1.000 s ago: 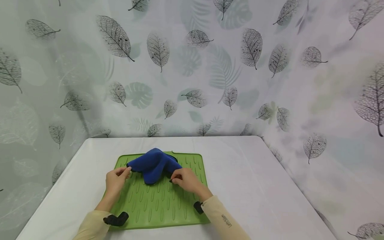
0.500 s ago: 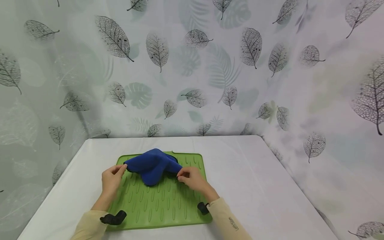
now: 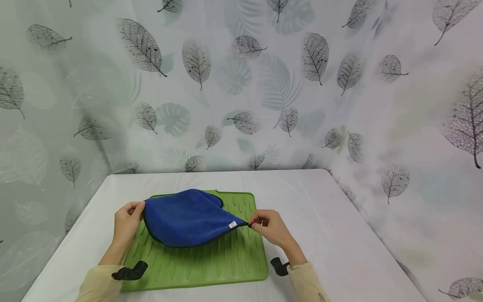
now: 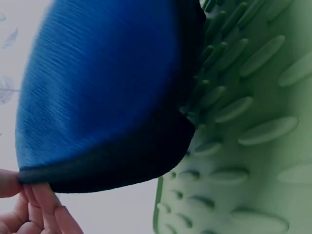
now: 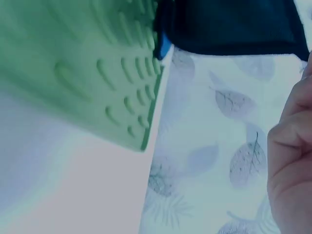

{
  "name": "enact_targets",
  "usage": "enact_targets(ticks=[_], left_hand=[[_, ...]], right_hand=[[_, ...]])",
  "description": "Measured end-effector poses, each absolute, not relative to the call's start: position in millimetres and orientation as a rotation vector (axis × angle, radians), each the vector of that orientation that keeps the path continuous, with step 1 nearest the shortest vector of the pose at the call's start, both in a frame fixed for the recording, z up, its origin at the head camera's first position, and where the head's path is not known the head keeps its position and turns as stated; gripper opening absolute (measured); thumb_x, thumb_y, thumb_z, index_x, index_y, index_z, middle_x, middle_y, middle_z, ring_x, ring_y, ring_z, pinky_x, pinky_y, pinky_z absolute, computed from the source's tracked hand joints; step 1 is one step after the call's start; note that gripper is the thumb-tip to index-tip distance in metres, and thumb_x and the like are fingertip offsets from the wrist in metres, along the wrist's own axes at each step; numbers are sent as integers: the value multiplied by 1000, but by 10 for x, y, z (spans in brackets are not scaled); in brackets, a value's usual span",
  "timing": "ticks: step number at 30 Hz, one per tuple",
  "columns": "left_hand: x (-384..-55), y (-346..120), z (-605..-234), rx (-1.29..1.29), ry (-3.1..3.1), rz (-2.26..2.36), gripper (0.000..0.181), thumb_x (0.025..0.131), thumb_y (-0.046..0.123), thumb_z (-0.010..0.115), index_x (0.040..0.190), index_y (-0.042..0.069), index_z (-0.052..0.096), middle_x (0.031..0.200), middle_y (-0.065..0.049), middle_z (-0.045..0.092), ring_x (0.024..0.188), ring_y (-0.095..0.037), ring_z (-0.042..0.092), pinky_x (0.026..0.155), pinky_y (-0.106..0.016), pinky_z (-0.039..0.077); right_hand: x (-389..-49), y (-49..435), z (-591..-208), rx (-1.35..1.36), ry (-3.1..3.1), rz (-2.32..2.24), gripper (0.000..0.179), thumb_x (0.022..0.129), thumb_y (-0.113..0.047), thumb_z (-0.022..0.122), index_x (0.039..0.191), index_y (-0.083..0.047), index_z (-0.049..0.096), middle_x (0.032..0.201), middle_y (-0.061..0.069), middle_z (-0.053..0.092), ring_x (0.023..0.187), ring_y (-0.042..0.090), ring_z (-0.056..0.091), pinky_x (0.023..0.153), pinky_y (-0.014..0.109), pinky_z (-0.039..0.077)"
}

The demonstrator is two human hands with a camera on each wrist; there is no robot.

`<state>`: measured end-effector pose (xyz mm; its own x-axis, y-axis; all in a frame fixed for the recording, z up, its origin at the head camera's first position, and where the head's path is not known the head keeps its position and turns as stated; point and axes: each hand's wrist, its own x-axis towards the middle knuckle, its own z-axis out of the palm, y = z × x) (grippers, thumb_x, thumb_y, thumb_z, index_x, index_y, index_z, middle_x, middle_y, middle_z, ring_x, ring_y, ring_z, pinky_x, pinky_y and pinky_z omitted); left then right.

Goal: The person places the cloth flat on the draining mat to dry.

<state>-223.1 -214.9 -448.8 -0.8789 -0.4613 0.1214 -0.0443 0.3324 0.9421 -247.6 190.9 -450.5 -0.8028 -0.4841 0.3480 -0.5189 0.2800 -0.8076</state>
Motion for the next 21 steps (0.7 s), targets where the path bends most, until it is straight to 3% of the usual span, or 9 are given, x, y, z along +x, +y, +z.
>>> enact_targets(ticks=[6, 11, 17, 21], left_hand=[[-2157, -2237, -4484, 438, -2392, -1482, 31, 102, 22, 52, 106, -6, 64, 77, -6, 62, 63, -9, 53, 57, -23, 45], [-2129, -2330, -4605, 397, -2639, -1408, 24, 99, 15, 54, 97, -8, 64, 66, -4, 60, 59, -18, 56, 54, -28, 42], [-2104, -2374, -4789, 275, -2918, -1201, 30, 93, 10, 60, 64, 7, 54, 54, -1, 55, 52, -16, 56, 51, -28, 37], [-2080, -2404, -4820, 234, -2993, -1148, 35, 89, 12, 65, 59, 12, 48, 52, 1, 51, 51, -14, 54, 50, -27, 36]], right_hand=[[-2321, 2072, -4544, 1111, -2507, 1611, 15, 85, 6, 55, 86, -1, 68, 78, 17, 65, 68, 1, 56, 60, 26, 51], [-2207, 2127, -4659, 1165, -2700, 1545, 17, 84, 4, 54, 84, 0, 71, 75, 9, 69, 63, -1, 53, 56, 24, 49], [-2165, 2030, -4797, 1242, -2990, 1362, 17, 80, -2, 59, 80, -7, 75, 68, -5, 68, 55, -5, 51, 51, 18, 46], [-2180, 1997, -4781, 1286, -3082, 1362, 12, 81, -6, 64, 81, -7, 75, 68, -7, 68, 55, -4, 55, 51, 18, 46]])
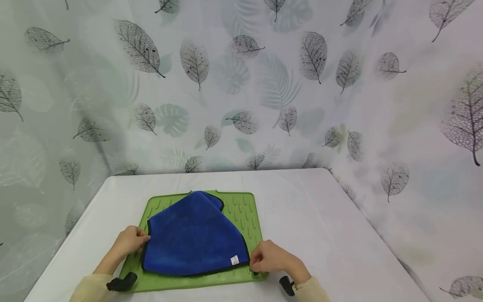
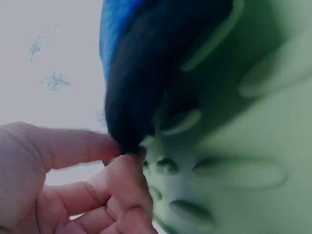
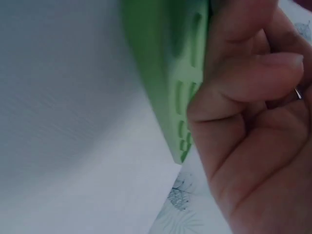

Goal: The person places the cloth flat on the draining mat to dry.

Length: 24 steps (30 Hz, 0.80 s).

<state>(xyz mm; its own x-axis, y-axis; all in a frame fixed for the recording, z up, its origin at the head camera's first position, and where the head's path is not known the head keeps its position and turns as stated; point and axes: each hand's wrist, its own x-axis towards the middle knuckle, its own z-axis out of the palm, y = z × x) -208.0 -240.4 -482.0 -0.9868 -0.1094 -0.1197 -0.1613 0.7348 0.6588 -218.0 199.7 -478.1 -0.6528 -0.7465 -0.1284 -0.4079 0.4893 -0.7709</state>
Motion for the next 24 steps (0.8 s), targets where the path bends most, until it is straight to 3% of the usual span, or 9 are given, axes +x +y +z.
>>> enact_targets(ticks=[5, 10, 13, 18, 20, 24], left_hand=[[-2118, -2477, -4751, -257, 2739, 1229, 35, 92, 22, 64, 61, 7, 55, 54, 1, 50, 50, -13, 48, 49, -27, 36], [-2238, -2575, -4695, -316, 2641, 1371, 35, 99, 23, 53, 79, -4, 66, 62, -3, 58, 50, -10, 47, 48, -24, 38], [-2325, -2611, -4693, -358, 2607, 1412, 35, 100, 20, 50, 85, -7, 66, 64, -3, 61, 52, -9, 52, 48, -23, 41], [-2453, -2613, -4690, -407, 2560, 1454, 32, 100, 16, 48, 88, -10, 62, 62, -3, 63, 51, -8, 57, 48, -21, 44], [-2502, -2602, -4688, -418, 2541, 1471, 30, 100, 15, 48, 89, -10, 61, 61, -2, 64, 49, -7, 57, 47, -20, 43], [-2583, -2581, -4695, -454, 2502, 1489, 30, 98, 14, 49, 88, -11, 61, 57, -1, 63, 45, -6, 57, 45, -17, 42]], right_hand=[[-2371, 1993, -4620, -975, 2248, -1023, 11, 86, -13, 69, 88, -4, 76, 73, -1, 71, 61, 1, 59, 57, 20, 48], [-2713, 1902, -4471, -956, 2353, -1027, 16, 88, -14, 68, 92, 0, 74, 77, 9, 71, 64, 8, 59, 59, 22, 49], [-2948, 1770, -4456, -908, 2429, -1038, 17, 90, -13, 67, 94, 3, 73, 80, 15, 71, 65, 21, 61, 61, 31, 52], [-3329, 1467, -4541, -720, 2586, -1064, 17, 92, -13, 67, 98, 2, 73, 83, 8, 71, 78, 36, 65, 64, 37, 53], [-3445, 1339, -4588, -622, 2649, -1074, 16, 91, -12, 68, 99, 1, 73, 84, 6, 72, 79, 31, 67, 64, 31, 52], [-3588, 1130, -4708, -504, 2756, -1056, 14, 89, -12, 70, 96, -2, 75, 85, 6, 73, 75, 21, 66, 65, 31, 52]])
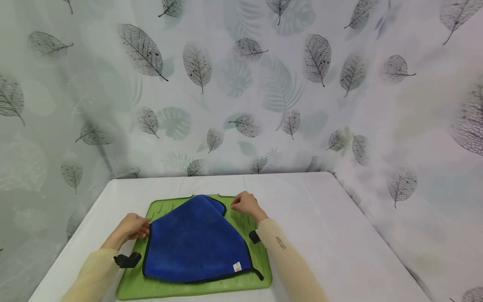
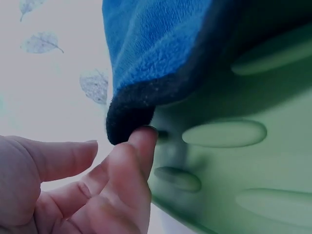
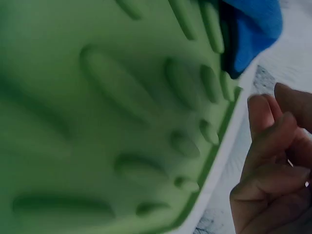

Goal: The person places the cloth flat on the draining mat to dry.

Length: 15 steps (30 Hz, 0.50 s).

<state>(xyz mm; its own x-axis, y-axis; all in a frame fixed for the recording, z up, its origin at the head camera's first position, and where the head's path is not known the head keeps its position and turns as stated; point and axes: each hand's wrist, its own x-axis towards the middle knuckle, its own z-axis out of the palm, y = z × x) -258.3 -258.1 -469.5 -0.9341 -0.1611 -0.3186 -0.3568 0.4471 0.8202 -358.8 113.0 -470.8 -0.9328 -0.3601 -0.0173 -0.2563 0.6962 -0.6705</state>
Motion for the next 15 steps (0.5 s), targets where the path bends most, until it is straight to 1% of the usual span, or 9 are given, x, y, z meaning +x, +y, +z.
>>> enact_targets(ticks=[2, 3, 4, 6, 8, 10, 12, 15], left_hand=[[-2608, -2579, -4709, -470, 2479, 1498, 30, 98, 14, 49, 88, -11, 61, 55, -1, 62, 44, -5, 56, 44, -17, 42], [-2616, -2577, -4715, -480, 2468, 1500, 30, 98, 15, 50, 89, -11, 61, 55, 0, 61, 44, -5, 56, 44, -16, 41], [-2624, -2576, -4726, -489, 2457, 1506, 30, 98, 15, 50, 89, -11, 62, 54, 0, 61, 44, -5, 55, 44, -16, 41], [-2636, -2573, -4742, -501, 2436, 1514, 29, 97, 15, 51, 89, -10, 62, 53, 0, 60, 43, -5, 54, 44, -16, 40], [-2647, -2568, -4760, -526, 2421, 1519, 27, 96, 16, 54, 86, -8, 62, 52, 0, 59, 42, -4, 53, 43, -16, 38], [-2663, -2563, -4771, -546, 2412, 1525, 25, 95, 16, 56, 82, -5, 62, 51, 1, 58, 42, -4, 52, 43, -16, 37], [-2680, -2558, -4779, -573, 2407, 1534, 23, 93, 16, 59, 80, -3, 61, 50, 2, 57, 41, -4, 52, 43, -16, 37], [-2700, -2550, -4801, -604, 2389, 1564, 20, 91, 14, 63, 82, -4, 62, 53, 1, 58, 43, -5, 55, 45, -17, 42]], right_hand=[[-3613, 1047, -4753, -477, 2792, -1037, 10, 88, -11, 71, 91, -3, 76, 82, 5, 73, 70, 16, 63, 64, 30, 51], [-3622, 1014, -4777, -468, 2811, -1025, 8, 87, -11, 72, 88, -4, 77, 78, 3, 72, 66, 12, 60, 61, 28, 50], [-3629, 982, -4799, -463, 2818, -1015, 10, 87, -11, 72, 80, -5, 76, 70, 1, 68, 60, 10, 55, 57, 26, 47], [-3632, 930, -4837, -464, 2820, -1019, 24, 86, -12, 73, 63, -6, 68, 55, -5, 55, 49, 7, 41, 49, 24, 37], [-3640, 889, -4874, -454, 2811, -1029, 41, 85, -15, 74, 50, -11, 54, 47, -8, 37, 44, 7, 27, 45, 23, 26], [-3652, 853, -4911, -431, 2806, -1031, 54, 86, -20, 74, 46, -15, 39, 46, -8, 22, 43, 8, 16, 44, 25, 18], [-3665, 820, -4937, -380, 2821, -1031, 59, 84, -25, 76, 44, -18, 33, 45, -9, 18, 43, 8, 13, 43, 25, 15], [-3668, 777, -4968, -281, 2837, -1023, 61, 82, -30, 78, 45, -19, 31, 46, -10, 18, 43, 8, 13, 42, 25, 15]])
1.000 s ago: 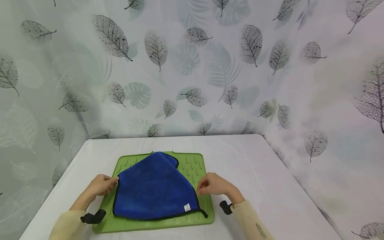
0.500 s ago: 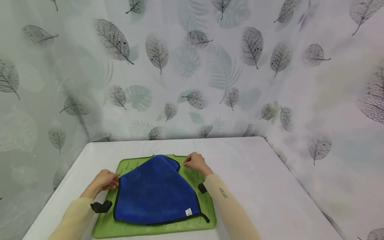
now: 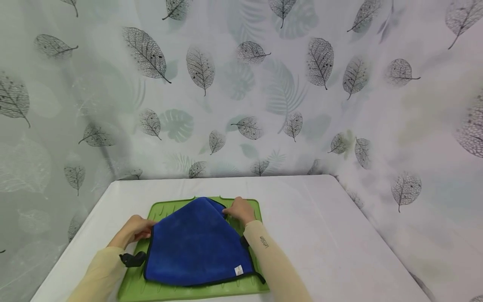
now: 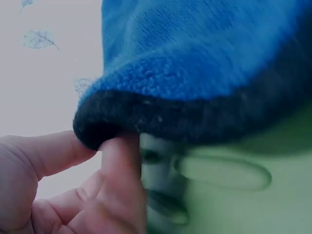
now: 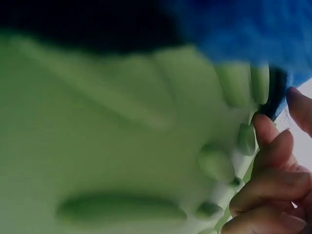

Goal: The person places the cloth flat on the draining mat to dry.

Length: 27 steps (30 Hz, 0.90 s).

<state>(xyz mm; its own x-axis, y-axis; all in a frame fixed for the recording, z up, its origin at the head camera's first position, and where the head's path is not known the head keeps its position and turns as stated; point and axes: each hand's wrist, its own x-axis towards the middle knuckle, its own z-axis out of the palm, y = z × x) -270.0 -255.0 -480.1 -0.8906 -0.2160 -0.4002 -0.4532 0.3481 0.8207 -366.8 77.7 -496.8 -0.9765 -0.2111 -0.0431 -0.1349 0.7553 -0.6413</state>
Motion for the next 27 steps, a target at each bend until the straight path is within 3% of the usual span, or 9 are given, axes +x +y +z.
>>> enact_targets(ticks=[6, 12, 15, 18, 21, 24, 27], left_hand=[[-2733, -2529, -4821, -643, 2394, 1629, 17, 85, 5, 69, 91, -10, 62, 59, -2, 59, 48, -8, 56, 49, -21, 47], [-2748, -2543, -4774, -654, 2549, 1693, 25, 82, 5, 70, 101, -10, 68, 68, -2, 63, 59, -12, 56, 57, -27, 49], [-2773, -2545, -4736, -672, 2613, 1737, 21, 84, 6, 71, 100, -7, 72, 74, -3, 67, 63, -12, 56, 62, -30, 49], [-2794, -2537, -4713, -679, 2645, 1770, 19, 84, 7, 72, 99, -5, 73, 83, -7, 69, 70, -15, 58, 66, -31, 49], [-2805, -2506, -4716, -674, 2671, 1749, 20, 86, 7, 70, 102, -3, 73, 96, -13, 71, 86, -25, 62, 71, -32, 47], [-2815, -2473, -4712, -662, 2692, 1724, 21, 89, 6, 64, 106, -3, 73, 112, -21, 68, 110, -39, 58, 79, -40, 46], [-2824, -2446, -4705, -657, 2709, 1716, 22, 91, 6, 61, 108, -3, 72, 124, -24, 63, 126, -44, 48, 91, -51, 44]], right_hand=[[-3667, 734, -5004, -180, 2774, -1120, 58, 78, -20, 80, 44, -18, 33, 46, -9, 20, 43, 9, 16, 42, 26, 17], [-3687, 817, -4969, -152, 2701, -1305, 53, 83, -10, 71, 46, -18, 34, 46, -8, 21, 43, 10, 17, 45, 27, 26], [-3712, 920, -4909, -135, 2727, -1326, 50, 86, -12, 66, 48, -18, 34, 47, -6, 21, 45, 11, 16, 51, 30, 31], [-3744, 1027, -4839, -105, 2752, -1298, 40, 89, -15, 62, 54, -13, 45, 50, -3, 34, 48, 13, 25, 58, 32, 36], [-3777, 1123, -4786, -85, 2758, -1279, 27, 94, -16, 57, 69, -6, 61, 70, 5, 58, 60, 16, 47, 66, 33, 44], [-3822, 1191, -4722, -94, 2751, -1273, 27, 98, -17, 52, 76, -5, 62, 94, 10, 67, 79, 23, 61, 71, 33, 48], [-3876, 1243, -4673, -113, 2729, -1280, 36, 101, -16, 48, 66, -10, 51, 81, 8, 62, 70, 23, 59, 67, 33, 47]])
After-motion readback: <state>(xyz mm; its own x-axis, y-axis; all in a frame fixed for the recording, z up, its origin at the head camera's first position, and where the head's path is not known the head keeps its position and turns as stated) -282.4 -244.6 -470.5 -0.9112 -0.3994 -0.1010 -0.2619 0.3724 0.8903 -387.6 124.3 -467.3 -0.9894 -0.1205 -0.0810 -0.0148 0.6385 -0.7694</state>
